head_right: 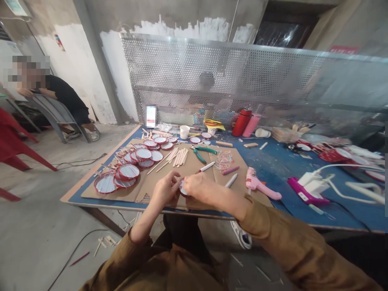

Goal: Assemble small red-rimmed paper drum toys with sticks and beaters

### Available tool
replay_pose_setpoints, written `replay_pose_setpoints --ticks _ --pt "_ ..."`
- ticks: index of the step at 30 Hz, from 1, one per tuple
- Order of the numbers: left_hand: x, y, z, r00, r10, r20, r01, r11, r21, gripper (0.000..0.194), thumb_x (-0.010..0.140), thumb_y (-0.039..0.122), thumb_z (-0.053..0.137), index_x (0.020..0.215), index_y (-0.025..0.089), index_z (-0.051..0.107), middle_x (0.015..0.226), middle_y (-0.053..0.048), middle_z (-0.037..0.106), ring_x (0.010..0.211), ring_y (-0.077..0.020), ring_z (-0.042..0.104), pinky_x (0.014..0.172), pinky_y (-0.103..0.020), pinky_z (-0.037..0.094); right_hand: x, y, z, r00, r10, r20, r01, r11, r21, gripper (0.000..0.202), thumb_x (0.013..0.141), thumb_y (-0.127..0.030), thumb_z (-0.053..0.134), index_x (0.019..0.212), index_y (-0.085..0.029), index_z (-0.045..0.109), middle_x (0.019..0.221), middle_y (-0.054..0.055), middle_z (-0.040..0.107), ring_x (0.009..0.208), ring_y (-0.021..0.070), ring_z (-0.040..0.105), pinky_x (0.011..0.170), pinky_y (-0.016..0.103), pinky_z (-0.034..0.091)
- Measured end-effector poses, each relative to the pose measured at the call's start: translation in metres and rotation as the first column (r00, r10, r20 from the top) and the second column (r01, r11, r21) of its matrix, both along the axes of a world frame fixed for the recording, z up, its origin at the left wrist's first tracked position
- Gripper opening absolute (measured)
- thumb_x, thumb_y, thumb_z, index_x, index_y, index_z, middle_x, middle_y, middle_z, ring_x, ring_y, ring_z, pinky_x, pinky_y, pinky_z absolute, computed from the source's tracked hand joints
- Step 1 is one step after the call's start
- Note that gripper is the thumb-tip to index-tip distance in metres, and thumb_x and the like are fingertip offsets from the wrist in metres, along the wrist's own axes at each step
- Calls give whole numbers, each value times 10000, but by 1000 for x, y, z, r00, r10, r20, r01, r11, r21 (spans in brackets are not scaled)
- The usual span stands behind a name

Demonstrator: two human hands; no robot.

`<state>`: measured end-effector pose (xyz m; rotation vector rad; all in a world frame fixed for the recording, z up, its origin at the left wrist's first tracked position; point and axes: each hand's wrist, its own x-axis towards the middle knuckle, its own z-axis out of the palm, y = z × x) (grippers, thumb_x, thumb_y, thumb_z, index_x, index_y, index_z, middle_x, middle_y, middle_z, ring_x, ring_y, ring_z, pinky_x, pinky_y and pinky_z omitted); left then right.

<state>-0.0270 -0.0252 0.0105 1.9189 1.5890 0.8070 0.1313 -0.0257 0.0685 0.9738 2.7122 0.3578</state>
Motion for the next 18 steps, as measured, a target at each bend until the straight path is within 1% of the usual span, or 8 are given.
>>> replay_pose_setpoints --ticks 3,4,6,9,14,18 --pt "-1 1 0 1000 -17 17 18 1000 -12 188 822 202 505 998 232 565 761 27 664 584 -94 604 604 -194 398 19 7 6 975 -162 -149 166 986 13 159 878 -144 491 840 -160 645 830 52 651 744 149 613 573 235 340" --pt "-1 2 0 1000 -23 20 23 1000 -16 177 823 203 502 984 229 570 759 27 663 570 -90 599 602 -192 400 24 9 6 962 -199 -185 202 979 -6 148 879 -161 502 838 -166 644 833 43 652 757 146 610 588 233 336" --pt "-1 2 0 999 -34 24 34 999 -20 152 831 221 499 961 226 578 759 26 664 561 -87 596 601 -191 404 33 11 5 945 -244 -218 234 970 -69 116 871 -182 533 838 -169 643 850 35 655 781 146 606 614 232 334" --pt "-2 3 -1 999 -44 23 45 999 -18 137 835 245 509 948 225 585 771 21 668 579 -88 601 605 -189 407 38 11 0 943 -257 -209 236 964 -122 88 854 -189 565 832 -166 647 868 37 651 786 148 603 617 234 327" --pt "-1 2 -2 1000 -26 -13 25 1000 -15 146 820 241 540 953 229 598 801 9 673 641 -101 612 613 -194 401 31 6 -5 958 -221 -185 205 973 -105 119 866 -209 550 820 -168 652 864 33 633 771 138 600 601 228 326" --pt "1 1 -1 998 -8 -59 7 1000 -5 159 826 254 539 972 240 601 835 -3 681 741 -128 625 645 -207 404 22 3 -3 969 -204 -139 193 977 -92 157 880 -202 521 826 -182 667 876 39 642 767 142 612 593 218 347"
